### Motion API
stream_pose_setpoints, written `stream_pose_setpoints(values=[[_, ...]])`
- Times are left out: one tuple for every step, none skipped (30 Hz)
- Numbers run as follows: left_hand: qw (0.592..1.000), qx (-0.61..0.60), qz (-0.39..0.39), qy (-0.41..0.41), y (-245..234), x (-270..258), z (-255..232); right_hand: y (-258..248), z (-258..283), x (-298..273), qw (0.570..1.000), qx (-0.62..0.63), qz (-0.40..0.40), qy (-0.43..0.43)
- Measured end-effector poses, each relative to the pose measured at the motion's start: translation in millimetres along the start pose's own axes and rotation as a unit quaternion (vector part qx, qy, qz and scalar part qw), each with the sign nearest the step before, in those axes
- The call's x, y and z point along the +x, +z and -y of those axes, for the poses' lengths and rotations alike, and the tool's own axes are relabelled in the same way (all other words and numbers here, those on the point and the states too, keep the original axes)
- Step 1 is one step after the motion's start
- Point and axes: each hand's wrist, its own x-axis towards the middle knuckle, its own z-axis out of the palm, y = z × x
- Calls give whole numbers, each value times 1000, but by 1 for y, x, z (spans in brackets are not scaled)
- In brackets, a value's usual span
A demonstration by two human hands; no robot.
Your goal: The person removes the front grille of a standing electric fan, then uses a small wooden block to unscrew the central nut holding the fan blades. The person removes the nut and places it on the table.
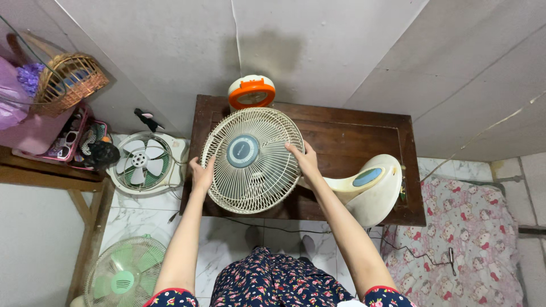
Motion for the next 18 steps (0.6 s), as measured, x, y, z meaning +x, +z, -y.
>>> stream_pose_setpoints(values=[[1000,7,-4,9,0,1,1,1,1,1,1000,-2,-1,5],[1000,14,-8,19,0,3,2,1,3,3,1000,-3,-2,10],[999,21,-13,29,-1,7,4,1,5,6,1000,-5,-3,14],[999,28,-10,20,-3,9,6,1,5,7,1000,-6,-1,8],[999,35,-8,11,-4,12,8,1,5,8,1000,-7,1,1],[999,41,-7,2,-4,14,9,1,6,10,1000,-8,4,-6],[999,39,2,-4,-5,15,9,2,6,11,1000,-8,7,-5],[999,39,10,-11,-6,15,10,2,6,12,1000,-7,10,-3],[999,38,18,-17,-7,15,9,3,6,12,1000,-6,13,-2],[998,49,23,-32,-8,16,7,4,8,13,1000,-11,12,1],[997,60,29,-46,-9,15,5,4,9,14,1000,-16,12,4],[995,72,34,-62,-10,12,3,4,10,13,1000,-21,12,9],[994,72,32,-76,-10,9,0,3,10,12,1000,-20,10,14],[993,72,31,-89,-10,7,-4,3,12,13,1000,-19,8,17],[992,71,29,-102,-9,6,-9,3,15,14,1000,-18,7,20],[991,83,33,-103,-8,3,-12,2,16,13,1000,-17,7,20],[989,96,38,-104,-8,0,-14,0,16,11,1000,-17,7,21],[988,107,40,-104,-9,0,-17,1,18,12,1000,-17,10,20]])
